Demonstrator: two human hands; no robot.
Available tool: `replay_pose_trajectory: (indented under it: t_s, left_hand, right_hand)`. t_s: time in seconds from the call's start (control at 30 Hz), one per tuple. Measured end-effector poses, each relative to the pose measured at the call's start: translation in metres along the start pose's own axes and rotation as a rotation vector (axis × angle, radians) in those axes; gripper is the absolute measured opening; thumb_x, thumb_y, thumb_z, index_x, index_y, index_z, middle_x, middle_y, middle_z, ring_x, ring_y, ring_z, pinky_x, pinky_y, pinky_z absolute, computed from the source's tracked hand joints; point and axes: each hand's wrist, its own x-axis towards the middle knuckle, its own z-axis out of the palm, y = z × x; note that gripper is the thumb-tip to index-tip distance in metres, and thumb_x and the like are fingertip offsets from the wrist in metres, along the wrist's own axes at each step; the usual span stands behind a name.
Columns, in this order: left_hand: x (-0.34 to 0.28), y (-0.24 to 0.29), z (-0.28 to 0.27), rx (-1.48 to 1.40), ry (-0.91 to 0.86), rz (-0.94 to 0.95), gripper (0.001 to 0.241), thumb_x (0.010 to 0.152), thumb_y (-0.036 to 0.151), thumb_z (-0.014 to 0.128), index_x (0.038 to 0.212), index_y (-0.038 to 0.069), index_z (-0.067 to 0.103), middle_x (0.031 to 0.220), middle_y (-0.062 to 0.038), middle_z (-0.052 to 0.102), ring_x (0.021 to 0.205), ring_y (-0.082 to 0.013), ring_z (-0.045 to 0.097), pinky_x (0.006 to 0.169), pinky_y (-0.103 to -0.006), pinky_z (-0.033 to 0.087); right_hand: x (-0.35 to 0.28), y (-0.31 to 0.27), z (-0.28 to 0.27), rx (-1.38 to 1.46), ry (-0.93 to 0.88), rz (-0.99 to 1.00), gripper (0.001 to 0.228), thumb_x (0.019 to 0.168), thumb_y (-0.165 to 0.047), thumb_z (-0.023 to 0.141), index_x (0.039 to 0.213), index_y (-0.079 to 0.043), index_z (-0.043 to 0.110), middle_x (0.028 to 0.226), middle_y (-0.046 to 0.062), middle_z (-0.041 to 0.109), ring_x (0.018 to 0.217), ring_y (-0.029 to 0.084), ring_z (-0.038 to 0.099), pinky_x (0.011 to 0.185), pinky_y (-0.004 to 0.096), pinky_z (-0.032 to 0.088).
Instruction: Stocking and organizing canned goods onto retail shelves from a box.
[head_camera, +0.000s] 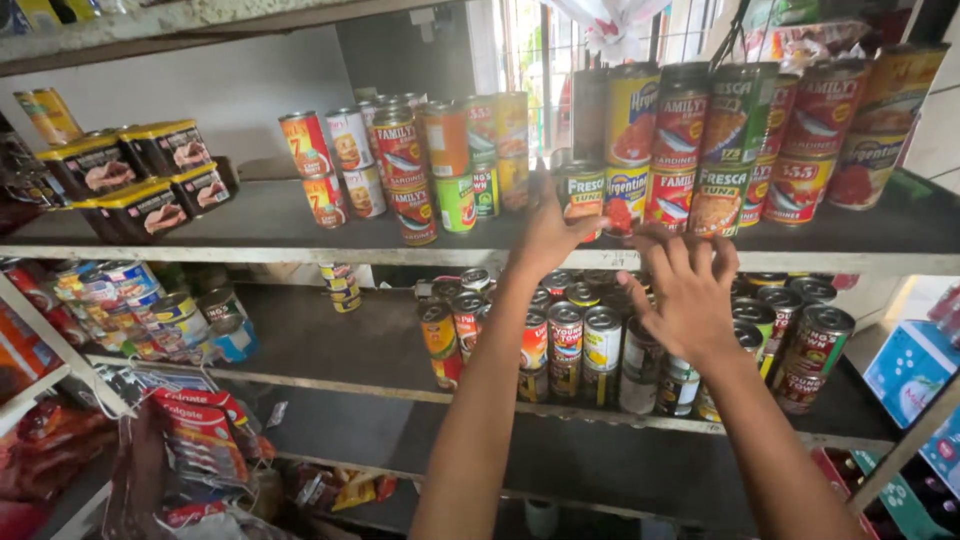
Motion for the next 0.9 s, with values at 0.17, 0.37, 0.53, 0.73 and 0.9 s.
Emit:
replay_pose_trajectory:
  t_s: [0.17, 0.37, 0.53, 0.73, 0.9]
  left_hand:
    - [-0.065, 0.085, -0.007, 0.118, 0.334, 0.125, 0.085, 0.09, 0.025, 0.076, 0.156, -0.003, 0.031, 0.141, -0.025, 0.052, 0.132, -0.0446, 0.048, 0.114, -0.0515, 0.038]
    - [-0.248, 0.084, 0.049, -0.057, 0.07, 0.032, 0.042, 0.101, 0.01, 0.061, 0.141, 0.006, 0.049, 0.138, -0.018, 0.054, 0.131, -0.0365, 0.051, 0.114, -0.0473, 0.043]
    - [-0.447, 0.027, 0.102, -0.268, -0.303, -0.322, 0.039, 0.103, 0.012, 0.057, 0.141, 0.007, 0.049, 0.138, -0.021, 0.048, 0.126, -0.038, 0.052, 0.11, -0.0449, 0.046]
    - [-0.66, -0.004, 0.15, -0.237, -0.753, -0.895, 0.048, 0.097, 0.026, 0.064, 0.14, 0.006, 0.054, 0.136, -0.02, 0.049, 0.119, -0.0368, 0.057, 0.099, -0.0445, 0.05]
    - [-0.793, -0.029, 0.193, -0.435, -0.989, -1.057, 0.06, 0.096, 0.04, 0.066, 0.143, 0.002, 0.058, 0.139, -0.022, 0.068, 0.128, -0.0323, 0.065, 0.107, -0.041, 0.052]
  right_hand:
    - [-0.011, -0.006, -0.022, 0.169, -0.025, -0.019, 0.053, 0.098, -0.035, 0.059, 0.146, -0.013, 0.055, 0.153, 0.007, 0.049, 0.145, 0.033, 0.039, 0.121, 0.058, 0.016]
    - [-0.137, -0.038, -0.006, 0.629, -0.025, 0.119, 0.048, 0.093, -0.006, 0.054, 0.141, -0.007, 0.054, 0.156, 0.013, 0.049, 0.154, 0.036, 0.036, 0.127, 0.053, 0.028]
    - [-0.317, -0.064, 0.033, 0.672, -0.277, 0.414, 0.045, 0.088, 0.002, 0.055, 0.132, -0.009, 0.06, 0.149, 0.013, 0.056, 0.142, 0.033, 0.049, 0.12, 0.049, 0.038]
    - [-0.509, -0.063, 0.051, 0.677, -0.742, 0.491, 0.052, 0.081, -0.01, 0.064, 0.132, -0.007, 0.054, 0.14, 0.02, 0.055, 0.131, 0.041, 0.048, 0.106, 0.049, 0.043]
    - [-0.67, -0.054, 0.084, 0.522, -1.587, 0.487, 0.058, 0.095, -0.034, 0.065, 0.144, -0.009, 0.046, 0.138, 0.021, 0.054, 0.127, 0.042, 0.049, 0.111, 0.05, 0.041]
